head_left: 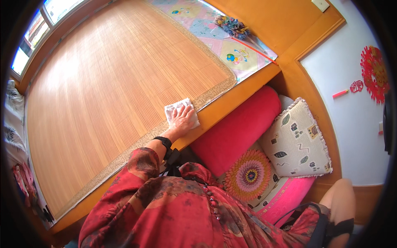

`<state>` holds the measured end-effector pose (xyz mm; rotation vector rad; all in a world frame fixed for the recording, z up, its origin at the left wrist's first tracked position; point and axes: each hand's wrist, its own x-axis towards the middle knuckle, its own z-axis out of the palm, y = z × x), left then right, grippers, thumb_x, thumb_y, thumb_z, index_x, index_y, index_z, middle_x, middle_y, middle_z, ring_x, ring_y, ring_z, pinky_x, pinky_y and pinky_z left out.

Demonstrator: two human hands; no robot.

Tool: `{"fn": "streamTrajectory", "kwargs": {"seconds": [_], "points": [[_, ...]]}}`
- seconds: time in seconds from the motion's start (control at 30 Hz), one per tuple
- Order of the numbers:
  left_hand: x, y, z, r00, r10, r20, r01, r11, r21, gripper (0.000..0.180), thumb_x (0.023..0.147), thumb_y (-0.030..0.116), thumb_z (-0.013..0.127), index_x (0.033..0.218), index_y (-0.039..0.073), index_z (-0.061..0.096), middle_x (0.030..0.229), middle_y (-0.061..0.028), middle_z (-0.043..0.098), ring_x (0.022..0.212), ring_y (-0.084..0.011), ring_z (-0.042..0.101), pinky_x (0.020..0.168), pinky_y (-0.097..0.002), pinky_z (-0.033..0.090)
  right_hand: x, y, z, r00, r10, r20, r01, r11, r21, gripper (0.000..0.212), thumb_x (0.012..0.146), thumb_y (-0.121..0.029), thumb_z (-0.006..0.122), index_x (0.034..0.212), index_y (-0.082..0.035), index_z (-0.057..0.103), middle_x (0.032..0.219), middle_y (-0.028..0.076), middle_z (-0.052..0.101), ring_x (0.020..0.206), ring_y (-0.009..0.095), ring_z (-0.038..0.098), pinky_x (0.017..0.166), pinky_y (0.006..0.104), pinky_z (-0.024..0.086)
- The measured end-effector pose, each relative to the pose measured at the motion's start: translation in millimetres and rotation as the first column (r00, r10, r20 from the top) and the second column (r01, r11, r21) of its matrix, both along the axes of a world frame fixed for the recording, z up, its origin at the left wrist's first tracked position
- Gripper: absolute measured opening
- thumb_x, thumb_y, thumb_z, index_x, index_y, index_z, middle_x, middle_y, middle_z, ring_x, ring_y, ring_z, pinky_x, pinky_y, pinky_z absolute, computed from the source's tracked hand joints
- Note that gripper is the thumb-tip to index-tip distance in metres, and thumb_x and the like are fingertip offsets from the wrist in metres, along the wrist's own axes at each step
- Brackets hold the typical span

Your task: The person wipes the surface of a wooden mat on a bed and adjacent wall surfaces using a white cloth by hand.

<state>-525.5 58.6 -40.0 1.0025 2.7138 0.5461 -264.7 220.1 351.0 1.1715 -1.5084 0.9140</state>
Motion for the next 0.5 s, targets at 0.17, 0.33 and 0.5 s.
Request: {"fn": "streamTrajectory", "kwargs": {"seconds": [0.17, 0.33, 0.5], "points": [[-2, 0, 4, 0.999, -0.006, 0.032, 0.007, 1.000, -0.014, 0.056, 0.081, 0.033, 0.050, 0.130, 0.012, 0.033, 0.139, -0.0078, 0.025, 0.131, -0.0297, 0.017, 0.105, -0.0492, 0.011, -2, -5, -4, 1.000, -0.006, -0.013, 0.005, 1.000, -0.012, 0.008, 0.083, -0.009, 0.051, 0.078, -0.003, 0.054, 0.072, 0.006, 0.056, 0.063, 0.015, 0.055, 0.060, 0.0257, 0.045], [-2, 5, 1, 0.999, -0.053, 0.009, 0.052, 0.999, 0.016, 0.056, 0.081, 0.032, 0.051, 0.130, 0.013, 0.034, 0.139, -0.0088, 0.026, 0.131, -0.0297, 0.017, 0.105, -0.0489, 0.011, -1, -12, -5, 1.000, -0.026, 0.004, 0.027, 0.999, -0.036, 0.009, 0.083, -0.009, 0.051, 0.077, -0.003, 0.054, 0.071, 0.006, 0.056, 0.062, 0.014, 0.055, 0.059, 0.0253, 0.045], [-3, -3, -1, 0.999, -0.049, -0.004, 0.049, 0.999, 0.018, 0.056, 0.081, 0.033, 0.051, 0.130, 0.013, 0.034, 0.139, -0.0084, 0.026, 0.131, -0.0296, 0.017, 0.105, -0.0482, 0.011, -9, -12, -13, 1.000, -0.009, 0.015, 0.010, 0.998, -0.070, 0.009, 0.083, -0.009, 0.051, 0.077, -0.003, 0.054, 0.070, 0.006, 0.055, 0.061, 0.014, 0.055, 0.058, 0.0249, 0.045]]}}
